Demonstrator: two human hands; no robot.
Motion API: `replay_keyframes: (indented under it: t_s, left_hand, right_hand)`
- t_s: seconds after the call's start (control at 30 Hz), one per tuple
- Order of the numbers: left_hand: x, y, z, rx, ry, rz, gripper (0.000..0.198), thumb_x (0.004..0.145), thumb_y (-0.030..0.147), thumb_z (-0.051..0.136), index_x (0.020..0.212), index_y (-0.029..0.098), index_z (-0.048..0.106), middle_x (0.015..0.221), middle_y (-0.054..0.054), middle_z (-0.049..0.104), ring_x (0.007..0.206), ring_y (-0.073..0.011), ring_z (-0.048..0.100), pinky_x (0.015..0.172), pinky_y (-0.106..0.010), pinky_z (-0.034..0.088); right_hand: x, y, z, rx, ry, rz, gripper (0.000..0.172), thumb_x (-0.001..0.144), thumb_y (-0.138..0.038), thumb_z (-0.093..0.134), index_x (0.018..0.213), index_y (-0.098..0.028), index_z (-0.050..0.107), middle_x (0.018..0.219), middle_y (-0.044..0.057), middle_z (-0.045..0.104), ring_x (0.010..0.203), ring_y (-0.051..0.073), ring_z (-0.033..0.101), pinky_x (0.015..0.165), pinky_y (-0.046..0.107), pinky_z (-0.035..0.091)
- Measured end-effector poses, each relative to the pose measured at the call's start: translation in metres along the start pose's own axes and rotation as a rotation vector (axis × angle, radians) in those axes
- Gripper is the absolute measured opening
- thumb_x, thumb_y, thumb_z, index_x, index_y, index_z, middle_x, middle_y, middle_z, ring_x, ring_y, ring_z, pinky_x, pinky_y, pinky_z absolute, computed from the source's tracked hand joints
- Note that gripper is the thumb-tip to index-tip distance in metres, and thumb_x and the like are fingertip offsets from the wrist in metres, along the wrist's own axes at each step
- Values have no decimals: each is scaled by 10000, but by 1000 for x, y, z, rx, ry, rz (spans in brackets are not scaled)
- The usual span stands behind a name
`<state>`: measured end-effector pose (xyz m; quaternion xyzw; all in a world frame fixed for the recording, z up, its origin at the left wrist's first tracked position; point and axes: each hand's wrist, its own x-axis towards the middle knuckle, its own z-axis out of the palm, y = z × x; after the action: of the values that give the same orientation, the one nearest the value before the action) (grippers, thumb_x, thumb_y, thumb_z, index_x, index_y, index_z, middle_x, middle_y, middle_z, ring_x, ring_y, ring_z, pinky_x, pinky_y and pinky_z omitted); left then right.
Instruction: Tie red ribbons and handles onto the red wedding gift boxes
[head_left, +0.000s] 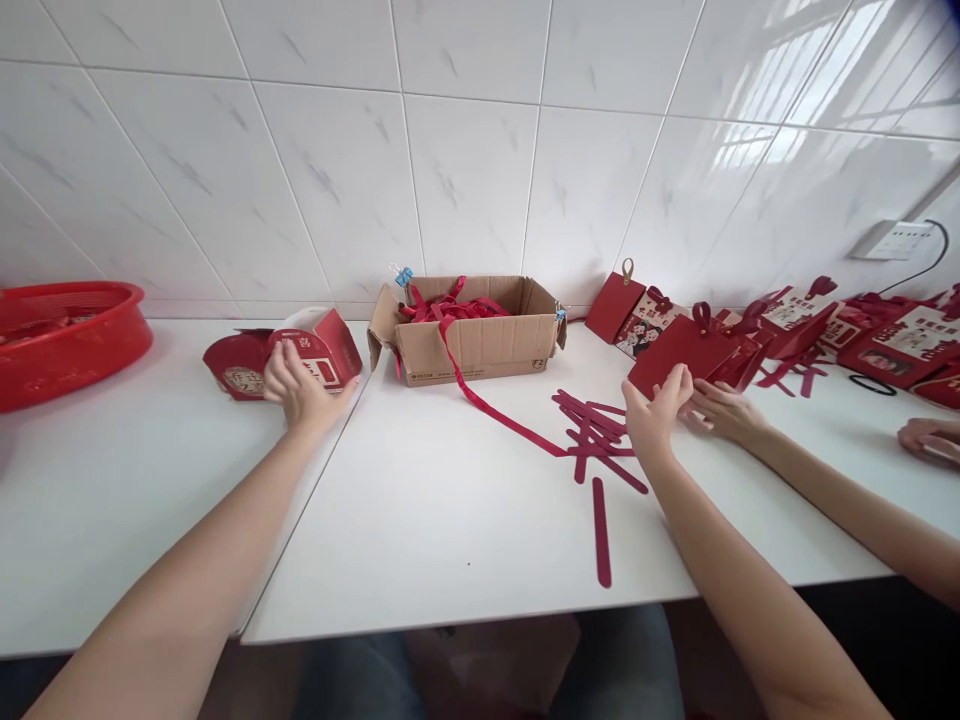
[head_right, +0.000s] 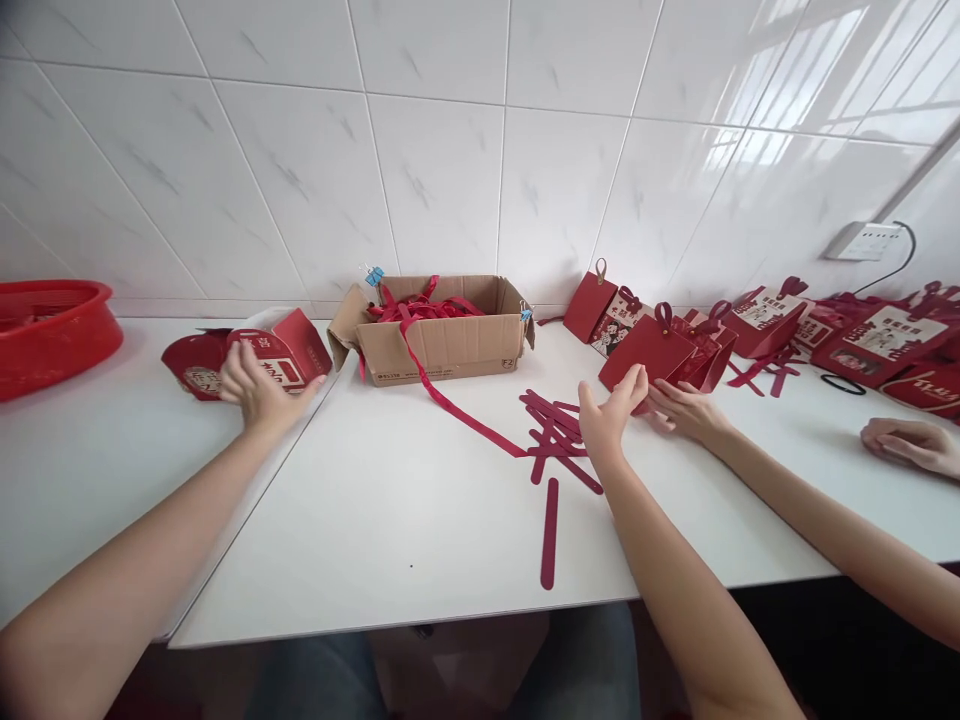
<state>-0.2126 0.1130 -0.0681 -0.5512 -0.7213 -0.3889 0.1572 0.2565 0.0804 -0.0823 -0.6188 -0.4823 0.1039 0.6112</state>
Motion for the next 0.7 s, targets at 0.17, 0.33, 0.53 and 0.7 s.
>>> replay_keyframes:
  t_s: [0.17,0.33,0.53,0.7]
  left_hand:
    - [12,1,2,-66,13,50,1050,739,552,684,1455,103,61,1528,-214,15,1376,-456,55,1065,-617,68]
    - [16,-8,4,-182,100,-36,1057,708,536,722,1422,122,62,1513,-198,76,1358,-468,81,1050,-661,74]
    - [13,-6,0,-238,103,-25,984,699,368,750,1361,91,76,1456,-189,110,1356,-407,101,1094,-622,87]
    - [21,15,-23,-336,244,-5,1040,625,245,765,1345,59,38,1363,-188,112,1325,-353,124,1131,-585,97]
  right_hand:
    - [-2,-9,-1,28,18,-25,870,735,-300,543,1486,-218,113,1518,142,78,1393,284,268,1076,470,372]
    - [0,-5,-2,-29,25,-91,834,734,-295,530,1470,-234,142,1477,148,159,1323,262,362,1020,465,426]
    - [3,-1,-1,-73,14,-167,827,713,-282,520,1453,-249,152,1451,150,184,1270,257,396,958,459,461]
    - [7,2,-1,-64,34,-197,818,705,-276,518,1443,-232,168,1444,159,175,1240,266,422,939,449,468]
